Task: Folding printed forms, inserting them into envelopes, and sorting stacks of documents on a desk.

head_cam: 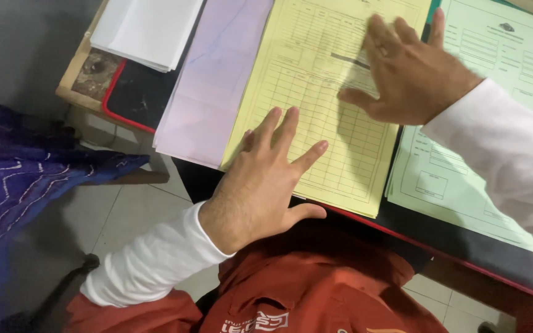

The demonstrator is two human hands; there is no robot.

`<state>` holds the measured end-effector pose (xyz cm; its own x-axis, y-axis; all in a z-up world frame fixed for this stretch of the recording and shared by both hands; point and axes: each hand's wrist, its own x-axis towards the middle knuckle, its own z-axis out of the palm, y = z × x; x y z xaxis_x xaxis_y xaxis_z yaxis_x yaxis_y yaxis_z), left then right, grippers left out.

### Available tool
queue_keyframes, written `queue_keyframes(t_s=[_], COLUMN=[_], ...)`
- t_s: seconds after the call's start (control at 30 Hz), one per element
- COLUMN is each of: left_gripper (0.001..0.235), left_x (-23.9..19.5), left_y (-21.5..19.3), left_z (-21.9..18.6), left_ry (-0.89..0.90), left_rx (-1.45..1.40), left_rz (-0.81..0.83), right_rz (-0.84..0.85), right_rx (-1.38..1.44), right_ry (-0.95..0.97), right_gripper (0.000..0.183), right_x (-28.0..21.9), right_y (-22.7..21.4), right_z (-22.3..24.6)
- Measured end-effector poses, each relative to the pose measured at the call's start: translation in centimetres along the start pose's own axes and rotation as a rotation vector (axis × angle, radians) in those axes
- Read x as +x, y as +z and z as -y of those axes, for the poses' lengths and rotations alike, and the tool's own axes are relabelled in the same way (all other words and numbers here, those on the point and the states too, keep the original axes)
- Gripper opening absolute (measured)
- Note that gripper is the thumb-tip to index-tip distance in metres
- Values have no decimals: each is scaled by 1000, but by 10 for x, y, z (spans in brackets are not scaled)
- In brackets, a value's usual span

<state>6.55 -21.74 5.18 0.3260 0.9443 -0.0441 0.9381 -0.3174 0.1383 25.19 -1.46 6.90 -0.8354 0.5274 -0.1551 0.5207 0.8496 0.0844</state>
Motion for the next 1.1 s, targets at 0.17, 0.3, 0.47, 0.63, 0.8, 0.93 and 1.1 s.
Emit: queue_keyframes(t_s=[0.17, 0.3, 0.47, 0.63, 0.8, 0.93, 1.1], left_gripper=[102, 114, 122, 120, 102, 99, 80], left_x=[0, -3, -12, -34, -10, 34, 26], left_y=[-4, 2, 11, 8, 0, 21, 20], left_z=[-2, -4, -9, -19, -17, -24, -33], left_ry=[8, -14, -48, -72, 21, -4, -43], left_rx=[11, 78, 165, 123, -112, -66, -199], left_rz=[-54, -71, -111, -92, -227, -266, -280], right_rz=[12, -84, -115, -214, -201, -177, -176], right_rx=[375, 327, 298, 333, 308, 289, 330], right_ry=[-455, -466, -386, -445, -352, -325, -294], right_gripper=[72, 72, 67, 59, 72, 74, 70], right_x=[21, 42, 65, 77, 71, 70, 68], right_y=[-4, 7, 14, 19, 12, 10, 10], right_z=[41, 22, -16, -37, -24, -24, -26])
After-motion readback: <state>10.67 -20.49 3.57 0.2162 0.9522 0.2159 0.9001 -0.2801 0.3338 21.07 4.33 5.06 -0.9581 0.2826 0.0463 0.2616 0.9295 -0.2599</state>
